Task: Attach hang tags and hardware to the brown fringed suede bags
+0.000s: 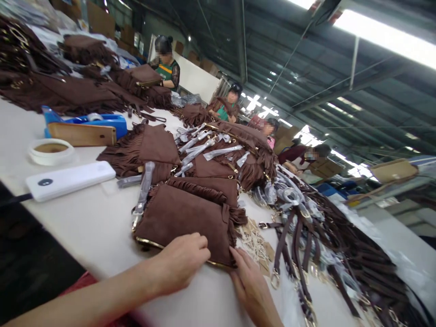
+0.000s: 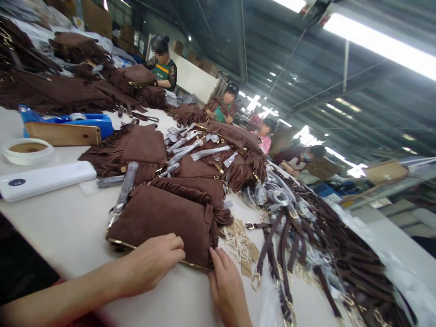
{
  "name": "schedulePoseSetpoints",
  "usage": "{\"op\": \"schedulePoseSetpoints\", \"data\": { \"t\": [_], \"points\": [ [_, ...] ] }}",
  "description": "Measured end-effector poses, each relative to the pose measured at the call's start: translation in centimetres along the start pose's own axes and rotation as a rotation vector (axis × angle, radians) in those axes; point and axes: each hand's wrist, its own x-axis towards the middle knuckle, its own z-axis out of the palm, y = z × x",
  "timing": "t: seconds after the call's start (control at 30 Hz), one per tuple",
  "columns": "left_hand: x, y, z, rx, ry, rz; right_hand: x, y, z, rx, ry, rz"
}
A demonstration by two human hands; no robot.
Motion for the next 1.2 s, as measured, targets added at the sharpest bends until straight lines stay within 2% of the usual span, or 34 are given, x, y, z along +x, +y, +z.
{"op": "schedulePoseSetpoints", "data": {
  "t": [0.1,0.17,0.4,0.5,0.6,0.73,0.9,0.97,1.03,1.13,1.2],
  "points": [
    [1.1,-1.5,1.7,0.067,-0.045,-0.015,1.2,-0.1,-0.7,0.103,-0.199,0.136],
    [0.9,-2.1,1.9,0.062,-0.044,-0.005,1.9,0.0,-2.0,0.143,-0.263,0.169],
    [0.6,-0.8,-0.4,-0.031,-0.102,-0.071,3.4,0.2,-6.3,0.341,-0.371,0.212],
    [1.2,0.5,-1.0,-0.085,-0.124,-0.093,3.3,-0.3,-7.2,0.573,-0.406,0.257],
    [2.3,2.1,-1.1,-0.228,-0.1,-0.071,2.9,-0.6,-7.8,0.788,-0.353,0.317],
    [4.4,3.9,-0.1,-0.35,0.012,-0.086,2.5,-0.6,-8.2,0.803,-0.225,0.349],
    [6.9,3.9,2.1,-0.372,0.096,-0.136,2.5,-0.9,-8.1,0.726,-0.139,0.324],
    [7.5,3.4,2.7,-0.396,0.122,-0.136,2.7,-1.1,-7.8,0.765,-0.117,0.35],
    [7.7,3.0,3.0,-0.47,0.156,-0.126,2.9,-1.4,-7.4,0.933,-0.129,0.433],
    [7.8,2.6,3.4,-0.562,0.189,-0.115,2.9,-1.6,-7.2,1.299,-0.149,0.662],
    [7.7,2.6,3.7,-0.598,0.203,-0.098,2.7,-1.7,-7.2,1.427,-0.15,0.77]
  ]
}}
